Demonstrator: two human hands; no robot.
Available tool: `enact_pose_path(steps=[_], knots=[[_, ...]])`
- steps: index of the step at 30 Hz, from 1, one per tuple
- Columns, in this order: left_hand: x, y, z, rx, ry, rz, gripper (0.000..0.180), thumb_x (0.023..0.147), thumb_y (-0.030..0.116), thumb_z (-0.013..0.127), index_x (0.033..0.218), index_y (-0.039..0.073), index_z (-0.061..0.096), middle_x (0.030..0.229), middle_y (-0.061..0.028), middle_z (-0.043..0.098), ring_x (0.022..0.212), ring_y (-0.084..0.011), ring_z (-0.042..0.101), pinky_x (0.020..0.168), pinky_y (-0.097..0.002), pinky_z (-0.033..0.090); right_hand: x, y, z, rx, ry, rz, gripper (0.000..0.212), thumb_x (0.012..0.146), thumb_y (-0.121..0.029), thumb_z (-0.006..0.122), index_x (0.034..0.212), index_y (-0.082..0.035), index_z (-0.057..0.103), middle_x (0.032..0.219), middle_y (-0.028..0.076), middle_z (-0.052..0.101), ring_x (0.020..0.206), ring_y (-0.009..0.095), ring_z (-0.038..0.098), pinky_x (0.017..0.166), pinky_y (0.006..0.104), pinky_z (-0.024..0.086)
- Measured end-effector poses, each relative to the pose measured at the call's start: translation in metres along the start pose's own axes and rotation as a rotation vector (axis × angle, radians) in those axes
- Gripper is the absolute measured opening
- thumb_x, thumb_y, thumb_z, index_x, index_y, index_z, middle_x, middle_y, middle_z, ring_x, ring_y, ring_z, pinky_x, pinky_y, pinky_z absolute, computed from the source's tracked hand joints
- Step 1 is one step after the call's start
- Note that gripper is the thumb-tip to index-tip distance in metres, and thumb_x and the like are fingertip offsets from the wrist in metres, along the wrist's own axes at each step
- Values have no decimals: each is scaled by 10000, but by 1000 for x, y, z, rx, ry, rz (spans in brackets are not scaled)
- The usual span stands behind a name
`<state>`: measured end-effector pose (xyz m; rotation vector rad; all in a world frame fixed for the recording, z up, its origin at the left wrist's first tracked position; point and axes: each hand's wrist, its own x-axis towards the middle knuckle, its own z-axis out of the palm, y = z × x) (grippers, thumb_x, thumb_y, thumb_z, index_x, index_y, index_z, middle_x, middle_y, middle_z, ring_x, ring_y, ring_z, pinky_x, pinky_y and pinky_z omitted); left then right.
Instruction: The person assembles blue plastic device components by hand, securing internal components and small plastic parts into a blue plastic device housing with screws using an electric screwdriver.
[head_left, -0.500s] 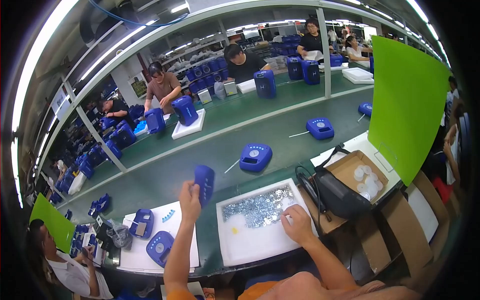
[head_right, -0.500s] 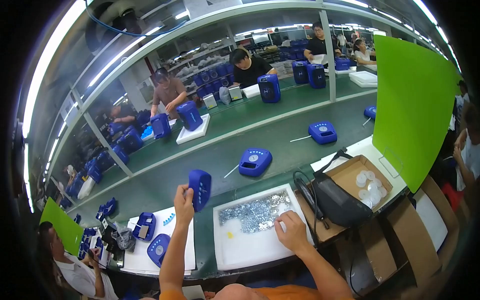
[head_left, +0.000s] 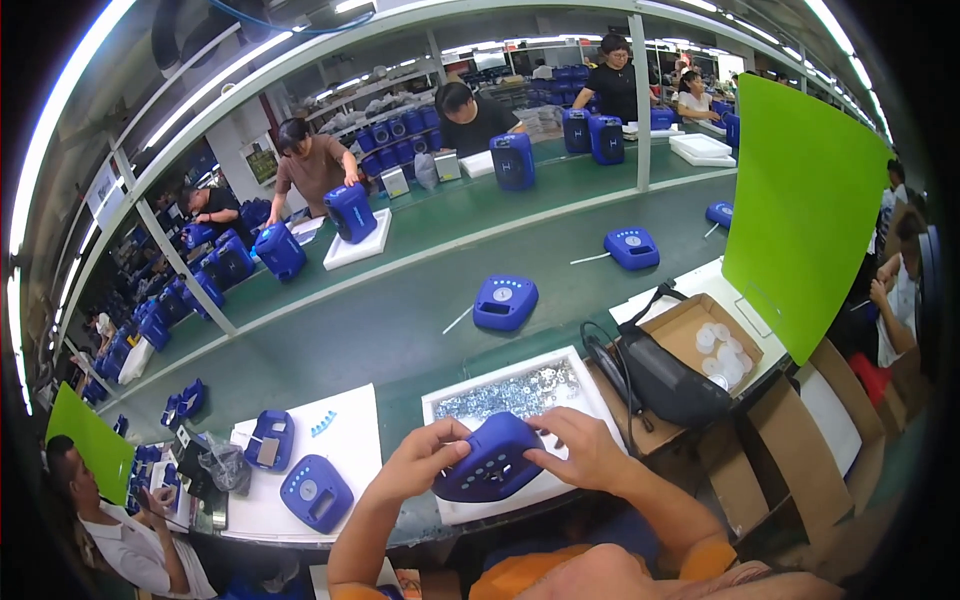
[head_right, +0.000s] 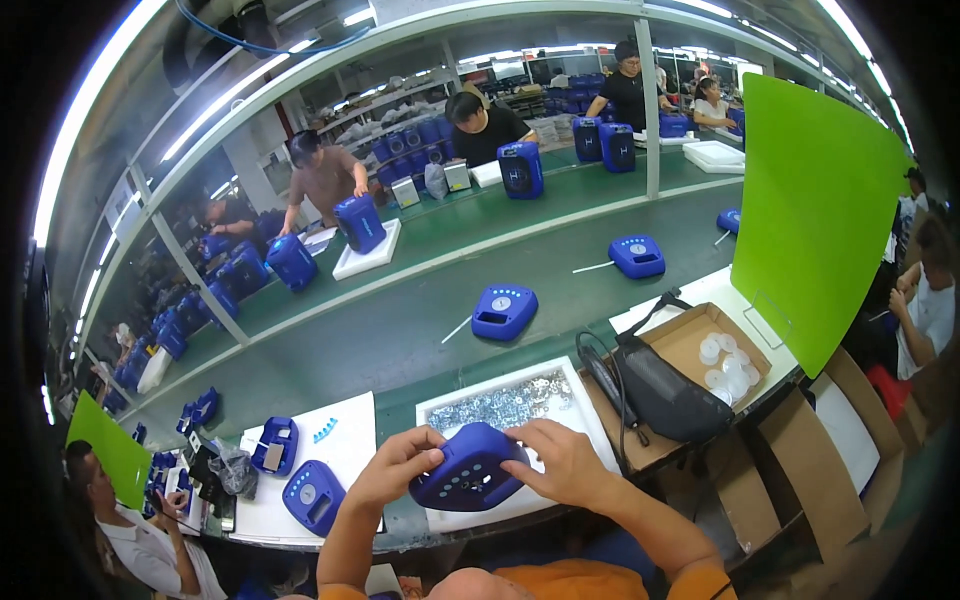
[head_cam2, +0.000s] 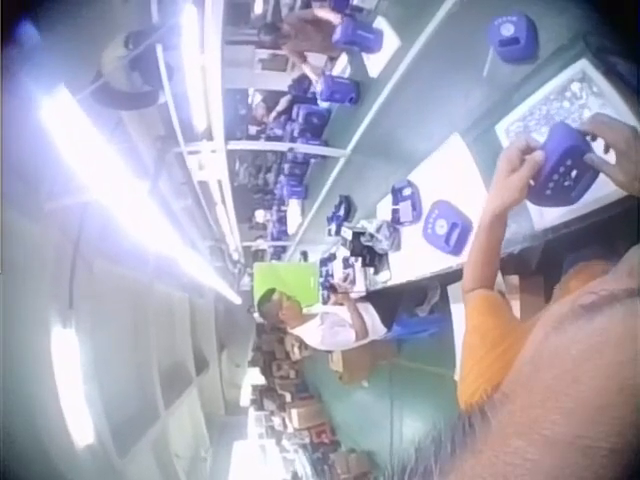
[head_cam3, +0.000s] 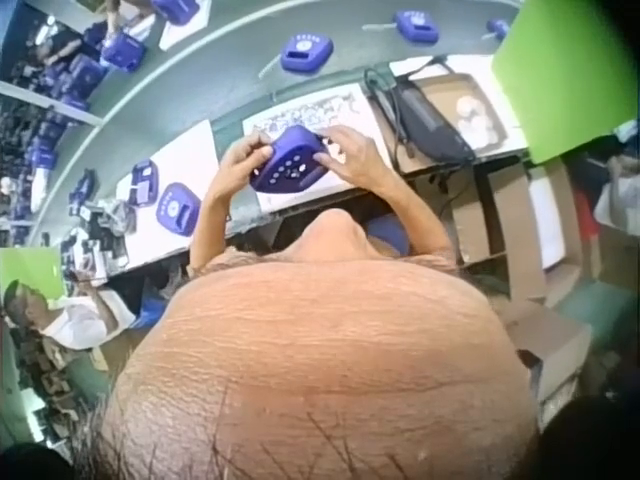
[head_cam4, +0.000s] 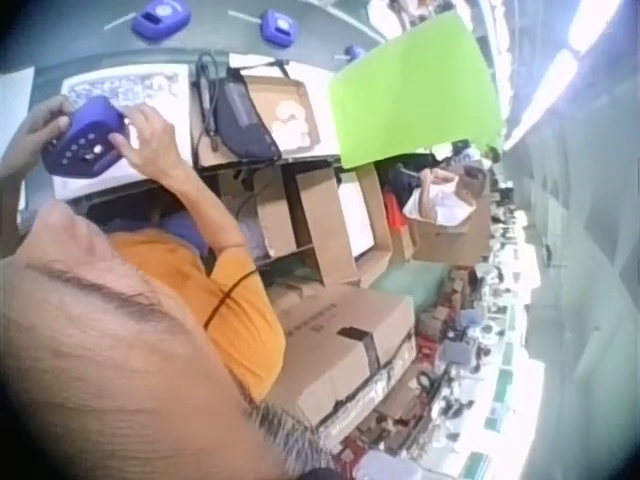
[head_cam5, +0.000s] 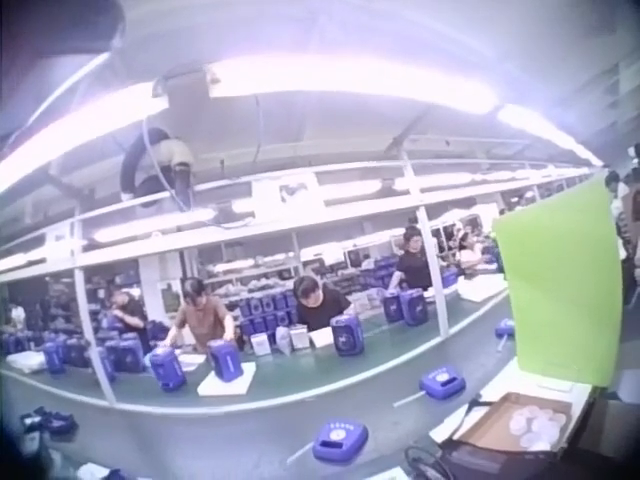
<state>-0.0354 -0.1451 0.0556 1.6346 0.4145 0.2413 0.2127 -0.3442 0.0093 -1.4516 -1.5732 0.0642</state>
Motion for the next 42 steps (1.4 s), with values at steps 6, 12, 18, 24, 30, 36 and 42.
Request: enact_pose_path(steps=[6, 12, 18, 24, 30, 36, 42], knots=[[11, -5, -10, -24, 3, 16, 298, 1146, 256, 734, 1326, 19, 757, 1118, 22, 748, 1027, -63, 660, 911, -249, 541, 3, 10, -10, 208, -62, 117, 419, 929, -209, 941, 1251, 13, 790, 1071, 160, 799, 967, 272, 815, 787, 354, 672], [26, -74, -27, -354, 82, -109, 806, 1213, 688, 373, 1478, -14, 668, 1322, -145, 794, 1190, -253, 776, 1070, -415, 604, 9, 33, -17, 327, 70, 488, 391, 997, -196, 902, 1280, 41, 773, 1099, 131, 824, 999, 186, 804, 830, 327, 672], [22, -75, -19, 154, 171, -46, 567, 1231, 458, 534, 1365, -62, 717, 1174, -169, 834, 932, -234, 808, 875, -370, 654, 3, 73, -9, 435, 51, 623, 399, 1032, -243, 874, 1236, 84, 772, 1058, 113, 814, 953, 149, 769, 781, 298, 652], [11, -73, -15, 353, 268, -115, 375, 1159, 323, 670, 1281, -12, 784, 1039, -133, 843, 780, -177, 760, 775, -332, 597, -15, 96, -1, 453, -34, 786, 403, 1036, -276, 878, 1154, 97, 786, 969, 107, 806, 838, 133, 760, 669, 282, 640], [17, -72, -16, 618, 354, -68, 264, 1112, 256, 716, 1221, 30, 801, 1079, -159, 846, 872, -280, 793, 831, -402, 607, -8, 96, -8, 276, -258, 875, 391, 1063, -292, 845, 1103, 93, 785, 863, 97, 793, 707, 127, 747, 658, 281, 626], [42, -88, -15, 1043, 470, 159, 167, 1055, 162, 769, 1173, 61, 830, 1163, -150, 823, 1104, -371, 752, 969, -487, 589, 8, 93, -11, 93, -416, 855, 447, 1052, -349, 838, 1058, 97, 798, 764, 114, 778, 684, 151, 760, 634, 316, 600], [74, -117, -28, 1219, 545, 395, 91, 944, 96, 775, 1017, 80, 827, 983, -105, 764, 1053, -333, 721, 1047, -495, 534, -3, 78, -12, -195, -282, 600, 410, 1047, -337, 842, 1099, 70, 821, 770, 111, 788, 695, 148, 759, 680, 327, 600]])
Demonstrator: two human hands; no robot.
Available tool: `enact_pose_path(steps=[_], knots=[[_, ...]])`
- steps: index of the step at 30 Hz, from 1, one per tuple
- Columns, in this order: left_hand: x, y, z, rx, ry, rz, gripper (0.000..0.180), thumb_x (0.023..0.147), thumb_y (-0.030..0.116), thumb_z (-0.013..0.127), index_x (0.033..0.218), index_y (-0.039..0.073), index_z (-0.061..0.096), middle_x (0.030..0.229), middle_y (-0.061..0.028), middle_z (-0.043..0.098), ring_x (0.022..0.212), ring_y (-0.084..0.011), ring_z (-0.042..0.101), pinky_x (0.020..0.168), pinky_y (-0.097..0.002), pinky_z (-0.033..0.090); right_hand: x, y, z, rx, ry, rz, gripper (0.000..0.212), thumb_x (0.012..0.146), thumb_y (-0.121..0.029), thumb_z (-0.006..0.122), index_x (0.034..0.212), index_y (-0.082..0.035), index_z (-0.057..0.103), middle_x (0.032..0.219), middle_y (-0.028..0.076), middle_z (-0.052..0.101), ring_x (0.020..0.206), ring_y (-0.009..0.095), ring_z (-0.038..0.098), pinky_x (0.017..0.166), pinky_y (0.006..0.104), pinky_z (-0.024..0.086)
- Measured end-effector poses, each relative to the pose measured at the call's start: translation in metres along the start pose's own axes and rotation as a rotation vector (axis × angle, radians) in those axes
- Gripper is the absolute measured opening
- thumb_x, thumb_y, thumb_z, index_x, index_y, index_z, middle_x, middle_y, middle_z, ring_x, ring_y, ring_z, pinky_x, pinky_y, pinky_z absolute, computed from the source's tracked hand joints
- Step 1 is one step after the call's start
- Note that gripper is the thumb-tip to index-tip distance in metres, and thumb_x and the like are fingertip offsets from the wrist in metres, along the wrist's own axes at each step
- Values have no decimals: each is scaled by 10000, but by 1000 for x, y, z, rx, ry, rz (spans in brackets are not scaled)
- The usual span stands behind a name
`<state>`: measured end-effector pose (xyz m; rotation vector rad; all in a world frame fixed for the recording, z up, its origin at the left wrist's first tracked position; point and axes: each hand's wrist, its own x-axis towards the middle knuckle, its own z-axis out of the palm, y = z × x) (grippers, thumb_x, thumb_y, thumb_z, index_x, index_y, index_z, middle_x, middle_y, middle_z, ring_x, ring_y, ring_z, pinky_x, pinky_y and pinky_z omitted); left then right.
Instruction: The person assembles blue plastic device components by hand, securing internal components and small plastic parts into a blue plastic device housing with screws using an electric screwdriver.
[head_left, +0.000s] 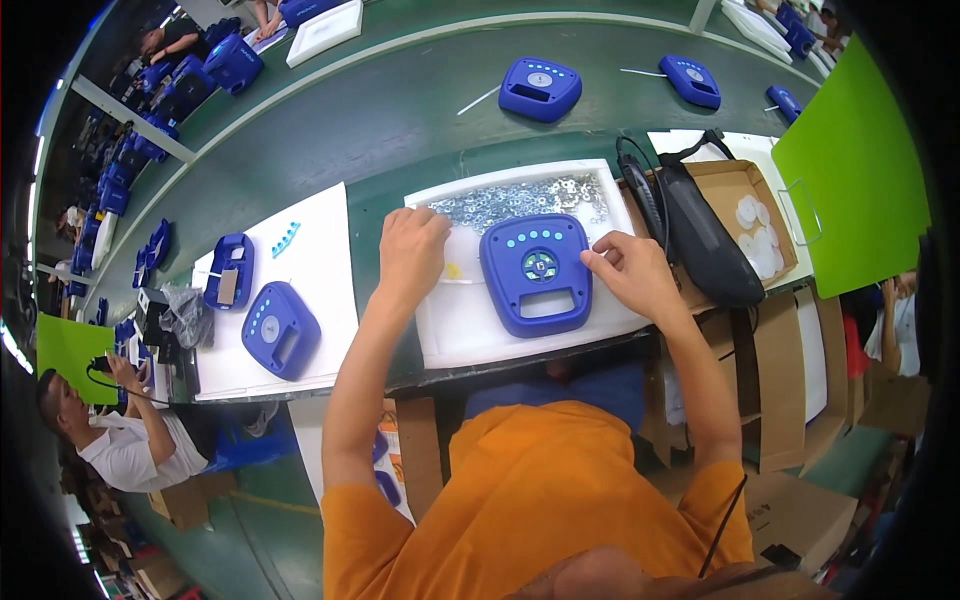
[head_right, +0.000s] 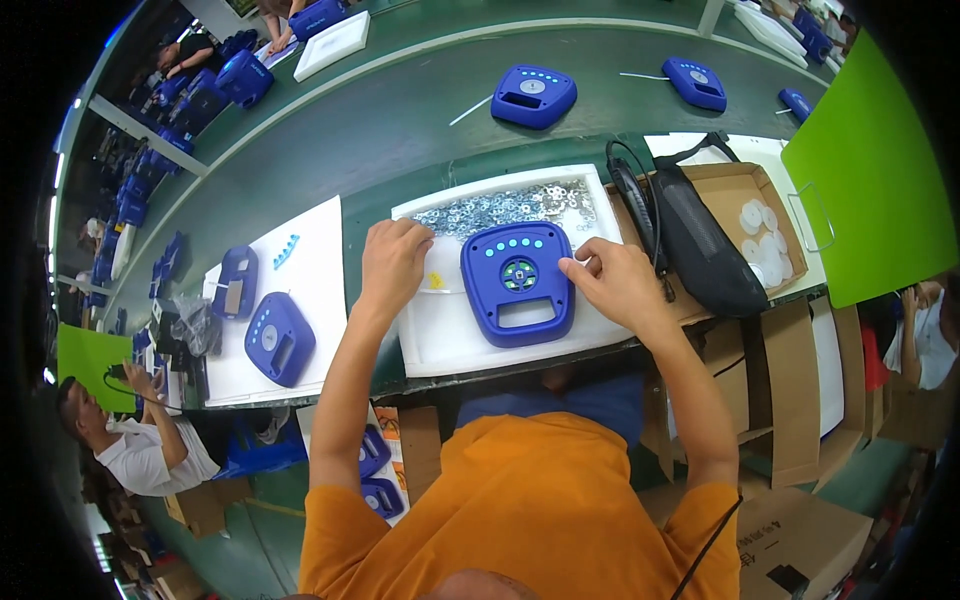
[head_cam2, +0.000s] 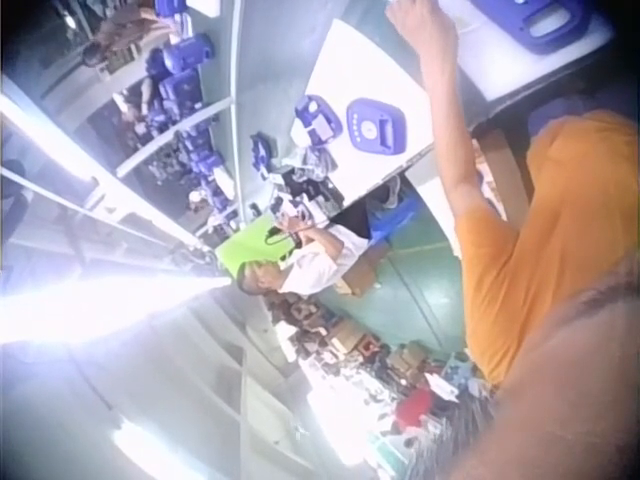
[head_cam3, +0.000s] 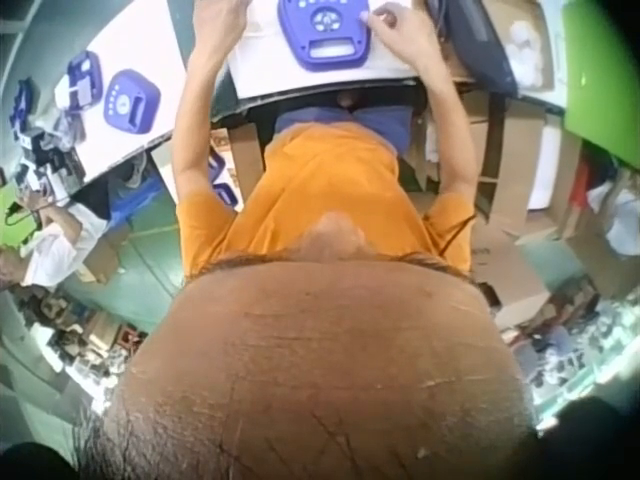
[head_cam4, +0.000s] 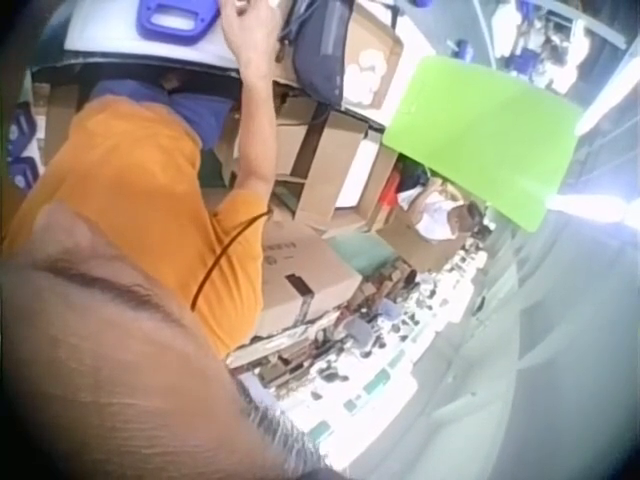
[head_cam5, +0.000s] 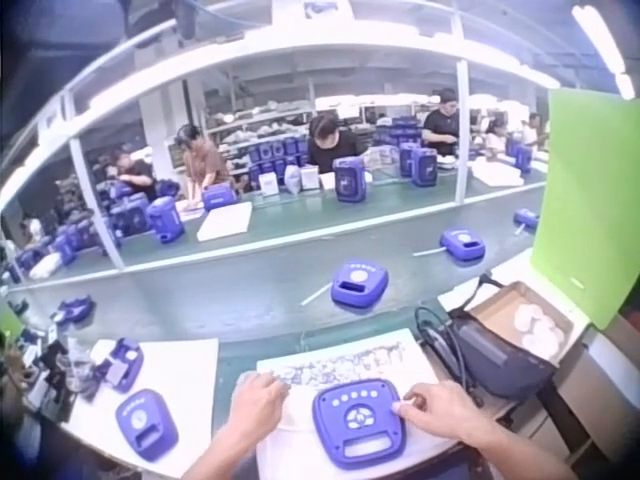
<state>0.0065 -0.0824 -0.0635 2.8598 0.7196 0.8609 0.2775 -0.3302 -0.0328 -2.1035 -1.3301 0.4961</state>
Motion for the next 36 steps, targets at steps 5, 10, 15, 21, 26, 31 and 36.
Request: enact_pose_path(steps=[5, 10, 15, 21, 26, 31, 36], knots=[[18, -4, 21, 79, -8, 117, 55, 941, 87, 821, 990, 82, 846, 1033, -91, 776, 1072, -322, 713, 1139, -484, 498, -16, 7, -10, 327, 37, 6, 294, 1035, -265, 849, 1088, 24, 843, 813, 125, 813, 735, 169, 778, 707, 336, 606], [12, -16, 24, 178, -23, 144, 65, 939, 126, 749, 925, 90, 801, 1010, -102, 741, 1098, -318, 722, 1215, -552, 478, -10, 15, -20, 493, 60, -61, 256, 1047, -219, 820, 1064, 37, 828, 803, 77, 798, 732, 128, 753, 691, 307, 592], [12, -14, 28, 269, -105, 167, 47, 971, 43, 749, 1002, 69, 772, 1027, -113, 697, 1095, -338, 683, 1280, -567, 426, 9, 55, -63, 411, 204, 48, 234, 1085, -187, 781, 1115, 45, 790, 886, 56, 790, 790, 104, 746, 727, 282, 618], [15, 5, -3, 35, 36, 35, 55, 987, 24, 742, 1012, 67, 717, 1011, -108, 693, 1072, -339, 680, 1312, -594, 383, 45, 192, -129, -261, 607, 96, 401, 1012, -341, 806, 1237, -9, 803, 1114, 224, 825, 1013, 418, 801, 952, 485, 637], [11, 22, -26, -118, 40, -21, 68, 989, 13, 748, 1022, 65, 720, 1008, -98, 717, 1057, -339, 689, 1335, -614, 342, 36, 269, -164, -775, 501, 260, 528, 1031, -368, 769, 1425, -20, 715, 1383, 282, 753, 1254, 460, 736, 1129, 556, 567], [1, 24, -35, -192, 60, -53, 77, 993, -7, 737, 1024, 61, 722, 992, -96, 724, 1046, -331, 696, 1356, -616, 306, 31, 250, -169, -772, 229, 450, 438, 1047, -367, 729, 1295, -7, 762, 1277, 285, 795, 1189, 481, 773, 1042, 586, 606], [2, 26, -31, -239, 45, -65, 60, 1012, -2, 727, 1013, 55, 710, 973, -101, 718, 1016, -327, 697, 1354, -621, 310, 22, 239, -155, -909, 210, 251, 304, 1037, -279, 690, 1149, -12, 780, 1100, 286, 818, 1013, 490, 809, 897, 618, 636]])
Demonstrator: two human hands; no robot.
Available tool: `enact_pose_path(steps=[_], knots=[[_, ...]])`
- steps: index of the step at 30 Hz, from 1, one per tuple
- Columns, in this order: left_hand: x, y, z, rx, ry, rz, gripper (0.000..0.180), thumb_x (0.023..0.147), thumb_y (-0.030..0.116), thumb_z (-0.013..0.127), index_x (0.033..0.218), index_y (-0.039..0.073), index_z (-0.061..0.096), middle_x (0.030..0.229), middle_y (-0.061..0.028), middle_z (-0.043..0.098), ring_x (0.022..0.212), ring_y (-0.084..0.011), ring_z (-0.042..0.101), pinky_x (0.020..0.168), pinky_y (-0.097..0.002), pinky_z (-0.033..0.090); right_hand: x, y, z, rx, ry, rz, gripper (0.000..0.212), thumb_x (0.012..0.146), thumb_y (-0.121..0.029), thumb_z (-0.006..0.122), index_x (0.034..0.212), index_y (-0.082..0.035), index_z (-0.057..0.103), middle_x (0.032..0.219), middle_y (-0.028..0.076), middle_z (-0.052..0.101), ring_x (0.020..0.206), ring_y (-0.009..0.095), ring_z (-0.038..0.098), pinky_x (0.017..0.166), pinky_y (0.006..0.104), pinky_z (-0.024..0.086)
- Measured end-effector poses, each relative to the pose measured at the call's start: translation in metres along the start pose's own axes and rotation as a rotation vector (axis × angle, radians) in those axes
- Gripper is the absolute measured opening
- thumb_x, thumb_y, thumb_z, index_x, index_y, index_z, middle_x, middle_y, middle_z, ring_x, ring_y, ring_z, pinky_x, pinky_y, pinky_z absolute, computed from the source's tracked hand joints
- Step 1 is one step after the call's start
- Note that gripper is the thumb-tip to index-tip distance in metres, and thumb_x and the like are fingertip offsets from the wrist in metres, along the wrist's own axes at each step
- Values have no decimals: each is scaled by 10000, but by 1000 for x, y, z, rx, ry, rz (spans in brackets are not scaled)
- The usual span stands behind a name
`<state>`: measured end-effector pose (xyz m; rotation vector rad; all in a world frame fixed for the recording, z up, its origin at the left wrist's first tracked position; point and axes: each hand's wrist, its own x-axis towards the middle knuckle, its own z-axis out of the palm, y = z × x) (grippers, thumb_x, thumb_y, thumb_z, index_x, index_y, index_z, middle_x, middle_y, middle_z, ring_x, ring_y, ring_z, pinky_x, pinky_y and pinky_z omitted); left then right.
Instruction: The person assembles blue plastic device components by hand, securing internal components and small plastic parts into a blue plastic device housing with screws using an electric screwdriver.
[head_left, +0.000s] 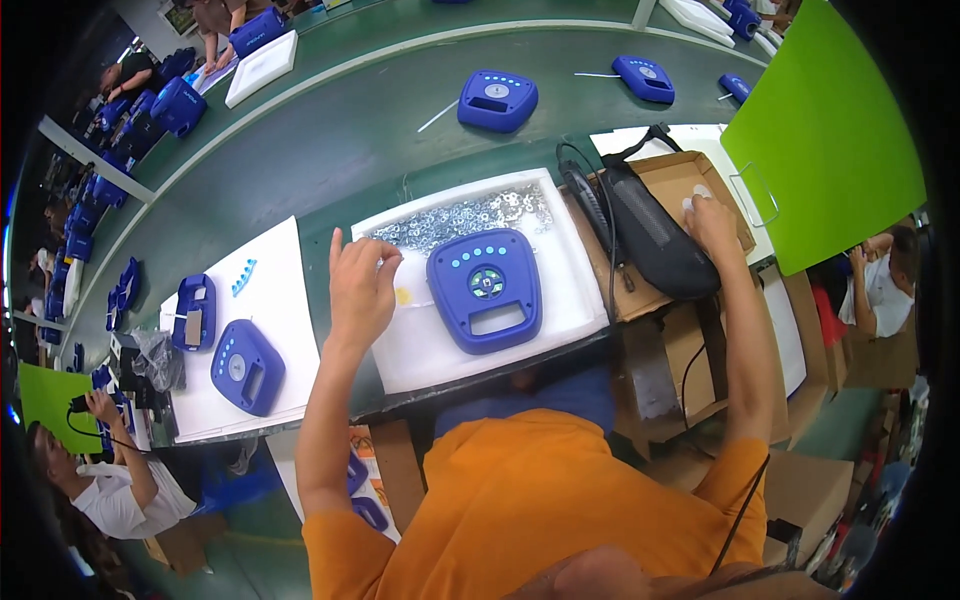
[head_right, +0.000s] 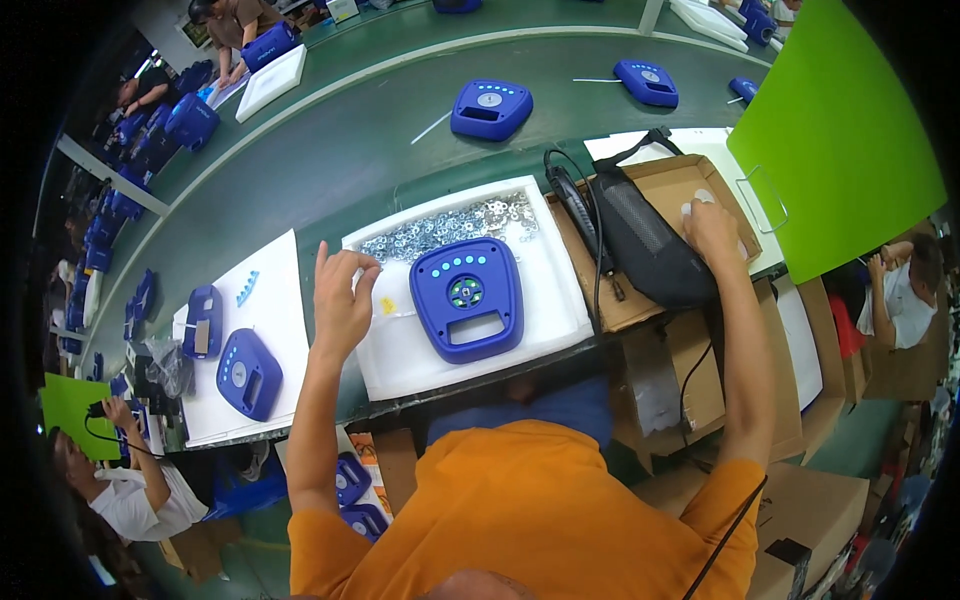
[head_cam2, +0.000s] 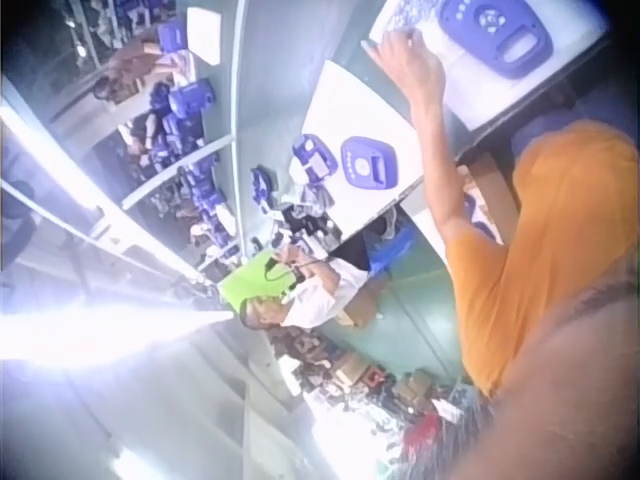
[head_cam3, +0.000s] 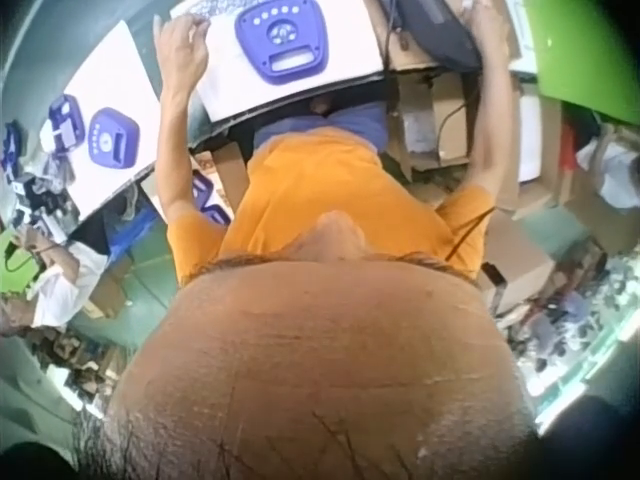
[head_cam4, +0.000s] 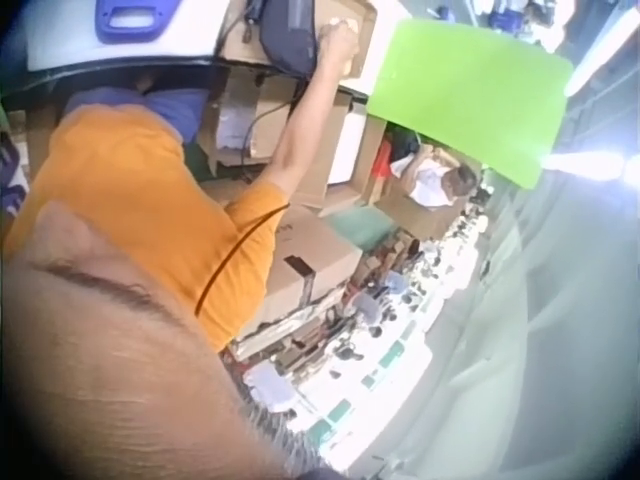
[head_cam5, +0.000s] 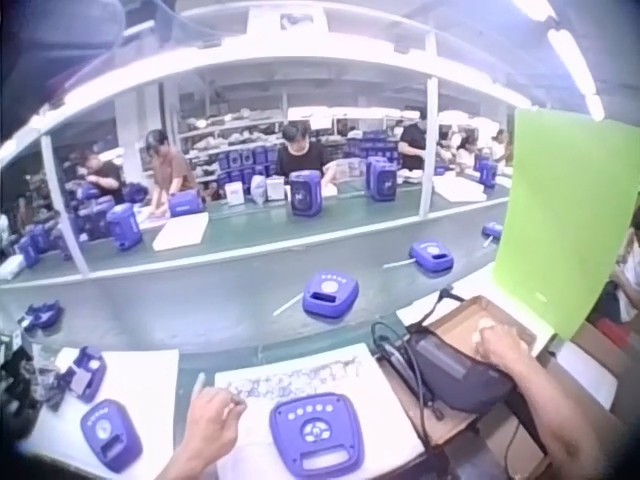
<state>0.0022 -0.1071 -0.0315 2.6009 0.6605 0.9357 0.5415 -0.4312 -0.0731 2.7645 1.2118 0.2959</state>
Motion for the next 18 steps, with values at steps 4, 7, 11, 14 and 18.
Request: enact_pose_path(steps=[4, 7, 11, 14, 18], knots=[[2, 8, 3, -42, -7, -5, 63, 1017, 4, 729, 1001, 58, 700, 969, -100, 722, 990, -328, 707, 1356, -623, 311, 0, -2, 1, -7, 68, -18, 240, 1029, -240, 676, 1084, -21, 759, 1051, 285, 814, 939, 492, 809, 837, 617, 641], [-2, 9, 4, -66, 1, -9, 62, 1018, 9, 731, 1002, 59, 699, 976, -99, 729, 997, -325, 715, 1355, -626, 314, -6, -10, -19, -32, 172, 50, 231, 1064, -236, 644, 1001, -26, 717, 993, 244, 812, 878, 485, 796, 787, 602, 639], [-10, 11, 3, -72, -3, -27, 57, 1015, 11, 737, 1014, 57, 704, 990, -96, 736, 1022, -324, 725, 1353, -632, 318, -22, -41, -58, 125, 494, 72, 266, 1108, -269, 628, 976, -48, 695, 932, 211, 791, 851, 473, 774, 735, 579, 611], [-17, 15, 0, -96, -15, -57, 63, 1009, 2, 738, 1023, 55, 708, 993, -94, 736, 1034, -327, 728, 1355, -635, 318, -39, -85, -80, 392, 490, -23, 252, 1121, -275, 651, 1004, -61, 712, 908, 207, 774, 828, 461, 764, 707, 558, 590], [-20, 22, 7, -149, -20, -63, 68, 1007, -7, 737, 1024, 51, 707, 995, -91, 736, 1038, -323, 730, 1356, -638, 318, -77, -168, -107, 859, 223, -252, 225, 1093, -261, 766, 1006, -55, 748, 830, 161, 738, 711, 328, 734, 651, 434, 555]])
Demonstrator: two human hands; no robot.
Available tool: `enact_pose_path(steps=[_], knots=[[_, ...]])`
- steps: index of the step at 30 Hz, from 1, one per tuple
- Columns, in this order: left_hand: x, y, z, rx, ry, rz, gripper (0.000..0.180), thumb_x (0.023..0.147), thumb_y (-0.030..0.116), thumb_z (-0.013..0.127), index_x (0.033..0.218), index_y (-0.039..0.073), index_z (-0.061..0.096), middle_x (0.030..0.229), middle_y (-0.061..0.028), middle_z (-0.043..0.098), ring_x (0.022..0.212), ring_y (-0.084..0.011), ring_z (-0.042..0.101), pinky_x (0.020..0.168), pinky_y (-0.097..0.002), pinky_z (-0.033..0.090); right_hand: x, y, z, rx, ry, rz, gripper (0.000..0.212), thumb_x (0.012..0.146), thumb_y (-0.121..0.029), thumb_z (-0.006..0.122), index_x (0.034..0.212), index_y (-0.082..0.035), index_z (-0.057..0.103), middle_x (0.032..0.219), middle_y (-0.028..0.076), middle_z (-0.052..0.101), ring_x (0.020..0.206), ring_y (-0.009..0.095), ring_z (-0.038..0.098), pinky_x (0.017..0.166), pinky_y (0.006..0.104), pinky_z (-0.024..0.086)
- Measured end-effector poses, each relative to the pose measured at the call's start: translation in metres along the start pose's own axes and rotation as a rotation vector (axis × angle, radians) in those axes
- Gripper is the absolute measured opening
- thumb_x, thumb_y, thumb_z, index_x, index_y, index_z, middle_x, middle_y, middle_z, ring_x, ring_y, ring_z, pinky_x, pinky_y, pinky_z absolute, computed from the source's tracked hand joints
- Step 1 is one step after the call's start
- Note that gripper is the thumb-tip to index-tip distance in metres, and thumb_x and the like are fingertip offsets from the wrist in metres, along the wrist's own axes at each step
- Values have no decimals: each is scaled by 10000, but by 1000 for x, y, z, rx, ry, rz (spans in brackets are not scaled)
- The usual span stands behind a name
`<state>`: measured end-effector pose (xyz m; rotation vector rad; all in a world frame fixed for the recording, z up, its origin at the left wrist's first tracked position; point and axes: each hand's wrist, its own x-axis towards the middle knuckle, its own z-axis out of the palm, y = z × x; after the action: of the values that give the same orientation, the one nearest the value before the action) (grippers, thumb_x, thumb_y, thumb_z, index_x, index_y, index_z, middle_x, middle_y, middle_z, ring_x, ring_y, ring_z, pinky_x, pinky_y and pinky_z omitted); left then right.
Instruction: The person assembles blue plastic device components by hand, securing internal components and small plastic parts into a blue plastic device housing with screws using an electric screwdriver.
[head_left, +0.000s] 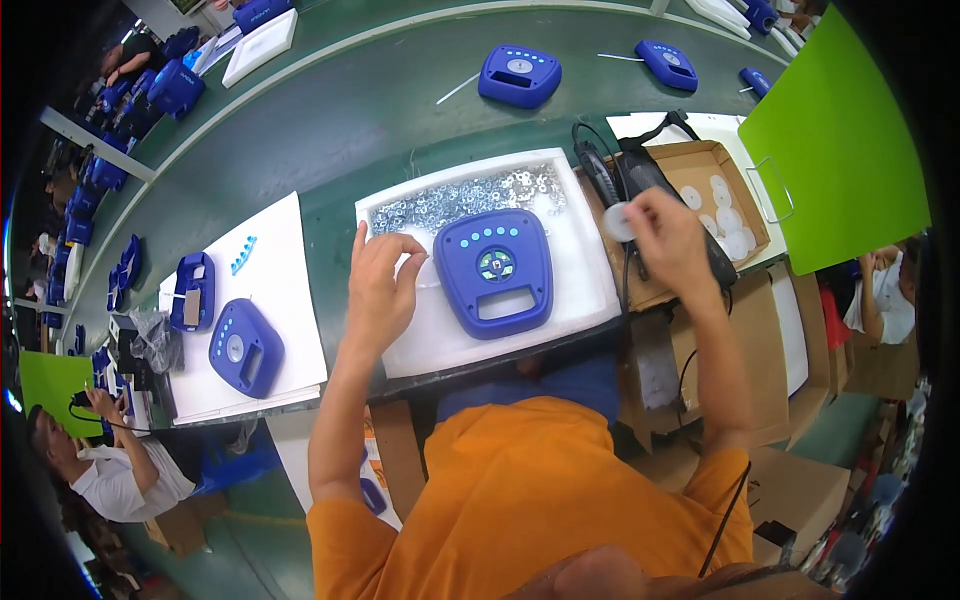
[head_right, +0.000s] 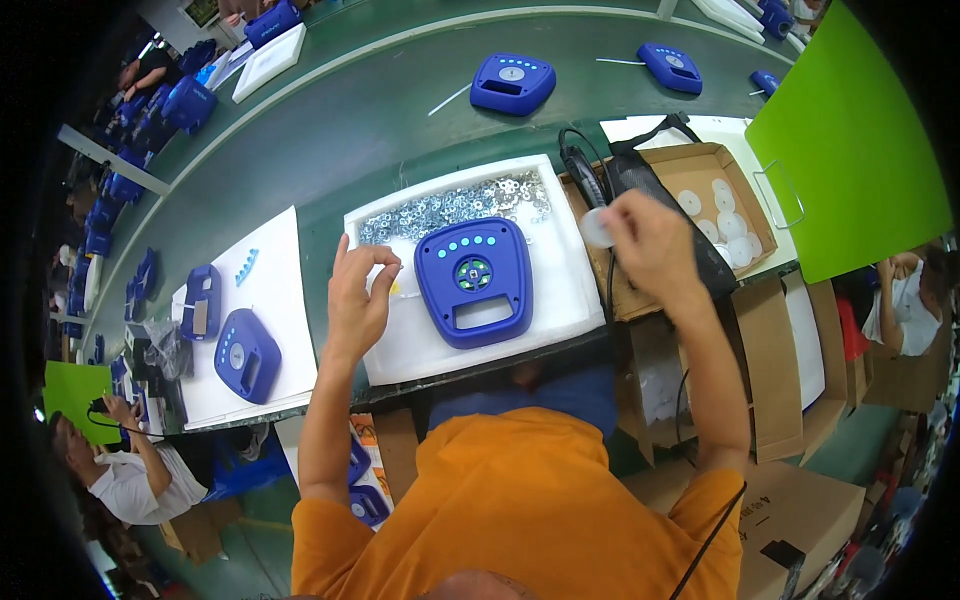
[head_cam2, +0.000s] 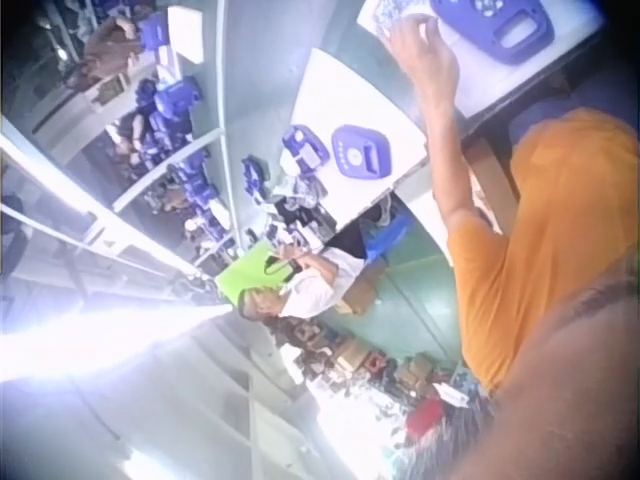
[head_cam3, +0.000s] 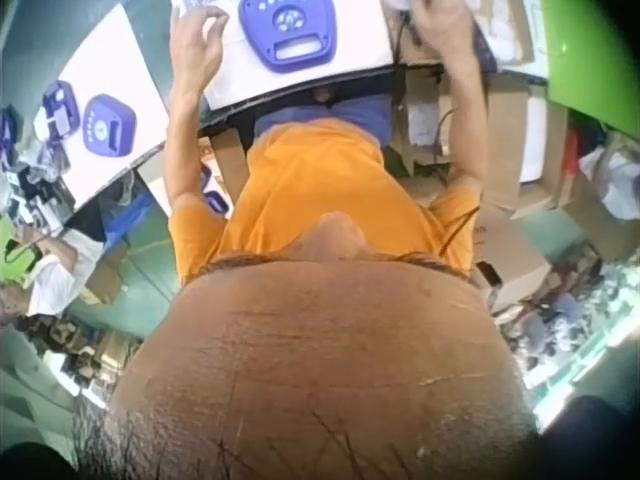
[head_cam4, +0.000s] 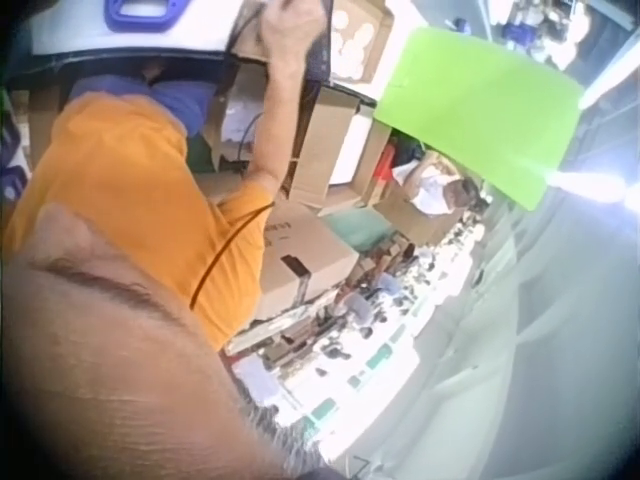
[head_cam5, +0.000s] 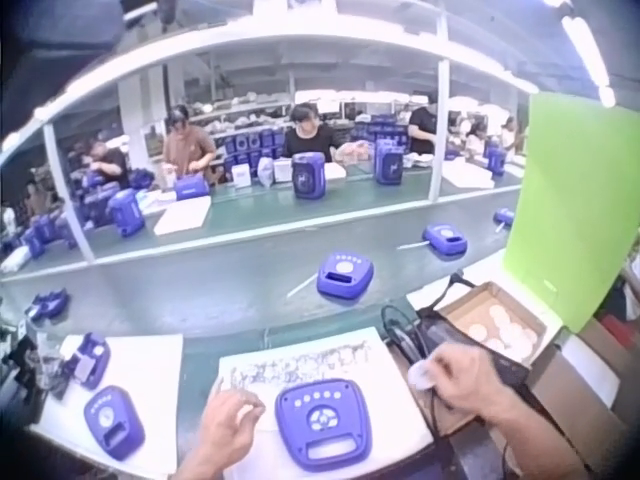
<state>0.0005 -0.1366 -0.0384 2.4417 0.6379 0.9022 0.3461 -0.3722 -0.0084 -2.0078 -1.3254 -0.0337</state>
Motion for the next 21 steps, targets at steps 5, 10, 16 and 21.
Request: enact_pose_path(steps=[5, 10, 16, 21], knots=[[0, 5, 9, -58, -1, 22, 68, 1009, -9, 740, 1030, 49, 712, 1010, -88, 751, 1047, -322, 734, 1351, -637, 330, -11, -65, 60, 347, -171, -63, 248, 1058, -234, 823, 956, -25, 737, 805, 125, 729, 711, 283, 733, 664, 391, 563], [-8, 6, 8, -52, -8, -1, 65, 1013, 0, 746, 1037, 53, 718, 1015, -88, 756, 1054, -321, 736, 1350, -633, 335, -4, -86, 104, 242, -179, -169, 223, 1046, -224, 830, 977, -33, 738, 862, 113, 752, 726, 276, 739, 674, 393, 578], [-19, 4, 6, -61, 15, -29, 60, 1018, 12, 750, 1040, 61, 723, 1027, -85, 765, 1057, -320, 737, 1351, -624, 336, -1, -84, 114, 79, -150, -204, 257, 1043, -290, 821, 976, -58, 732, 908, 115, 763, 774, 347, 751, 687, 460, 582], [-20, 6, 11, -91, 5, -37, 59, 1020, 14, 750, 1040, 63, 725, 1026, -81, 768, 1058, -320, 739, 1353, -622, 334, -1, -86, 113, 12, -200, -233, 281, 1049, -324, 812, 1042, -56, 728, 972, 137, 783, 837, 377, 775, 725, 488, 607]])
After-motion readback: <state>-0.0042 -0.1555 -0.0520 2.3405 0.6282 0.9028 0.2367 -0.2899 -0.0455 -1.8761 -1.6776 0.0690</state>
